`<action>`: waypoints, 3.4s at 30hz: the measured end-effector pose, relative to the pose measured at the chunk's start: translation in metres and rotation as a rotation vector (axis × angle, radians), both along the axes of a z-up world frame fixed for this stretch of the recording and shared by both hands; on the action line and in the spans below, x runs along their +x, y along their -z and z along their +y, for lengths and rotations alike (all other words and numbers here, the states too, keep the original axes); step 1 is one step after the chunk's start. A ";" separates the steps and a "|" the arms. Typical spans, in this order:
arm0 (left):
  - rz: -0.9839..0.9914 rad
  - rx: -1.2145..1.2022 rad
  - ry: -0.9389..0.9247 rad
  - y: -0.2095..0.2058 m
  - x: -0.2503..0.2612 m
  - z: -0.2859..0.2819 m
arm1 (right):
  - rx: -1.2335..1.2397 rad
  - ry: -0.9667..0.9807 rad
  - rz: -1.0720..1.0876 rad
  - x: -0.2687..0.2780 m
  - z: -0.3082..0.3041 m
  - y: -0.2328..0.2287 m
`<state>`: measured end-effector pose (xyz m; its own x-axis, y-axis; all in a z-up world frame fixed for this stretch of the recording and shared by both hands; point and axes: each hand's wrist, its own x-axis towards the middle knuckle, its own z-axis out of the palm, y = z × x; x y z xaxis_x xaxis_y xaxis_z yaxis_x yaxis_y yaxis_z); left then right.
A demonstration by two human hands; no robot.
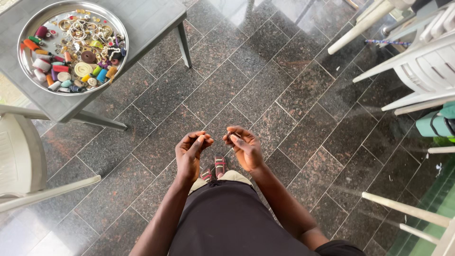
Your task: The person sorts through a collection of craft supplies, including spools of thread and jewelry components, on a tray. They pick up and examine various items, such as thread spools and a beaded necklace, before placing them into a container or back onto the tray.
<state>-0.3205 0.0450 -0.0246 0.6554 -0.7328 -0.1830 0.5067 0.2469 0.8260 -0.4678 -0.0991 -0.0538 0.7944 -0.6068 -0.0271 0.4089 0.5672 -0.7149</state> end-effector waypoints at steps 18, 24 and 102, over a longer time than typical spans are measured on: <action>0.147 -0.035 0.252 0.020 -0.016 0.023 | 0.070 0.264 0.086 -0.043 0.054 0.009; 0.232 -0.078 0.368 0.022 -0.034 0.015 | 0.071 0.352 0.082 -0.062 0.065 0.010; 0.285 -0.141 0.528 0.008 -0.141 -0.475 | 0.095 0.433 0.117 -0.175 -0.405 0.010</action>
<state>-0.4610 -0.4295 -0.0327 0.1369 -0.9750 -0.1751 0.7864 -0.0005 0.6177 -0.6433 -0.5040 -0.0640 0.4569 -0.8726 -0.1726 0.5422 0.4271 -0.7236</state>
